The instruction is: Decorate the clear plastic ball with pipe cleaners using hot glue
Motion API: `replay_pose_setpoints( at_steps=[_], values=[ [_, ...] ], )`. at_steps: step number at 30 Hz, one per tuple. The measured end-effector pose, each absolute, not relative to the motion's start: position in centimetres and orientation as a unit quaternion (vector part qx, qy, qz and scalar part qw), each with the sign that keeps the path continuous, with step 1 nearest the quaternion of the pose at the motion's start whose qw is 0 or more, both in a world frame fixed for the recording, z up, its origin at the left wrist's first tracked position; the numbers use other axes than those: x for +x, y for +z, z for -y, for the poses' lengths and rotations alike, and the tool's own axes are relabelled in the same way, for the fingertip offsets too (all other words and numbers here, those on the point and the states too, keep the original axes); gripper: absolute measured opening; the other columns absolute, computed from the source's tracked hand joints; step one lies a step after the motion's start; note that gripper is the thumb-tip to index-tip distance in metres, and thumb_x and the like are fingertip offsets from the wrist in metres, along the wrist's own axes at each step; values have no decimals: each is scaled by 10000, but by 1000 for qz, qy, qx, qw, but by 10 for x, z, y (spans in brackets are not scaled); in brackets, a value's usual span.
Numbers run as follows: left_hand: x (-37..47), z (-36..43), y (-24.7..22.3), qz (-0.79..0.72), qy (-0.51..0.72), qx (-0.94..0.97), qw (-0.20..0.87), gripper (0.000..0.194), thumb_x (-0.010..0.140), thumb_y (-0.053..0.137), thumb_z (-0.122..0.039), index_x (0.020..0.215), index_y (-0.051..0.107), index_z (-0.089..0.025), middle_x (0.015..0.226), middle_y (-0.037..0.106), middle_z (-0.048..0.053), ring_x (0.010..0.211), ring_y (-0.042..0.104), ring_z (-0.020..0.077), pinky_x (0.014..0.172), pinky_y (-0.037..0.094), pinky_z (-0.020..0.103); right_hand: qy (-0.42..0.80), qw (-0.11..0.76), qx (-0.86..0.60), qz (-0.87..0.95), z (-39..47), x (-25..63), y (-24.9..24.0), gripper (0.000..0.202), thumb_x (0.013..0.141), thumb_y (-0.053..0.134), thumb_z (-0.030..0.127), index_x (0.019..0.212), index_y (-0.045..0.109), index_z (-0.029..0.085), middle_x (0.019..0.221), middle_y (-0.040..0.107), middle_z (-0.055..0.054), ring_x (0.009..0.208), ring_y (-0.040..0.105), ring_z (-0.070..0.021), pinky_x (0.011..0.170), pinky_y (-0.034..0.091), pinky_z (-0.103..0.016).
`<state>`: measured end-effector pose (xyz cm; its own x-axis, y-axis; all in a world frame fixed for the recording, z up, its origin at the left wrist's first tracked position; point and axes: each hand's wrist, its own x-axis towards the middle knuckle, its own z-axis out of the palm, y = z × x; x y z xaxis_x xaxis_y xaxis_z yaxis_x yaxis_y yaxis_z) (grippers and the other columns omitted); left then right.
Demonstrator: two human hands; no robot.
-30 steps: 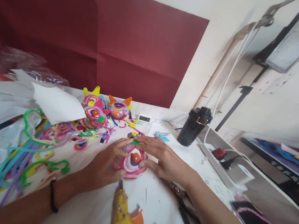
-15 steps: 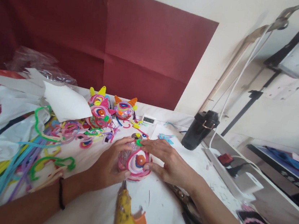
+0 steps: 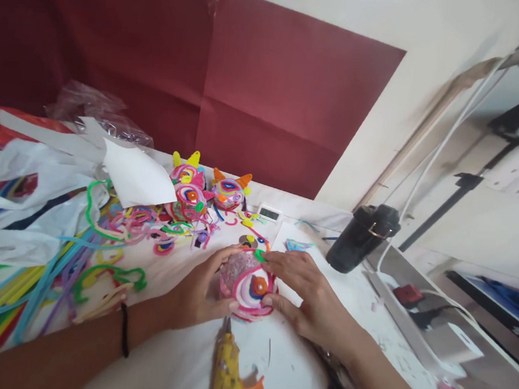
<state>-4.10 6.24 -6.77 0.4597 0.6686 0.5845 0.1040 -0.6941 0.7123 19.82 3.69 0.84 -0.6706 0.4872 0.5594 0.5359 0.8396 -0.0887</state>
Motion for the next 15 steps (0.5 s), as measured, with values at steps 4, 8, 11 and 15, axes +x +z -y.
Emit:
replay_pose_setpoints(
  at_steps=[4,8,11,15],
  values=[
    [-42,-62,-67,-228,449,799,329,766,781,730,-237,1441,340,-226,1484,452,153,1357,459,329,1115,398,501,-66,309,-280,906,-31,198,2,376,935,625,340,1273,553,193,1231,673,-163,1171,611,-283,964,440,-500],
    [-44,-61,-66,-206,449,788,366,763,798,729,-248,1455,341,-248,1519,416,139,1393,419,316,1127,389,483,-93,322,-286,898,-24,197,-5,356,929,631,304,1250,541,180,1226,668,-163,1149,615,-285,943,443,-498],
    [-47,-62,-65,-204,436,790,380,691,830,710,-296,1440,391,-234,1555,358,147,1431,360,322,1135,378,487,-109,328,-302,888,-19,194,-9,363,934,618,287,1269,526,185,1204,675,-161,1137,617,-292,941,435,-508],
    [-49,-67,-65,-191,429,805,363,652,858,680,-376,1440,424,-228,1542,370,149,1453,311,325,1162,332,494,-123,337,-316,879,-14,190,-12,356,930,614,254,1265,524,177,1214,670,-164,1138,613,-298,927,432,-500]
  ],
)
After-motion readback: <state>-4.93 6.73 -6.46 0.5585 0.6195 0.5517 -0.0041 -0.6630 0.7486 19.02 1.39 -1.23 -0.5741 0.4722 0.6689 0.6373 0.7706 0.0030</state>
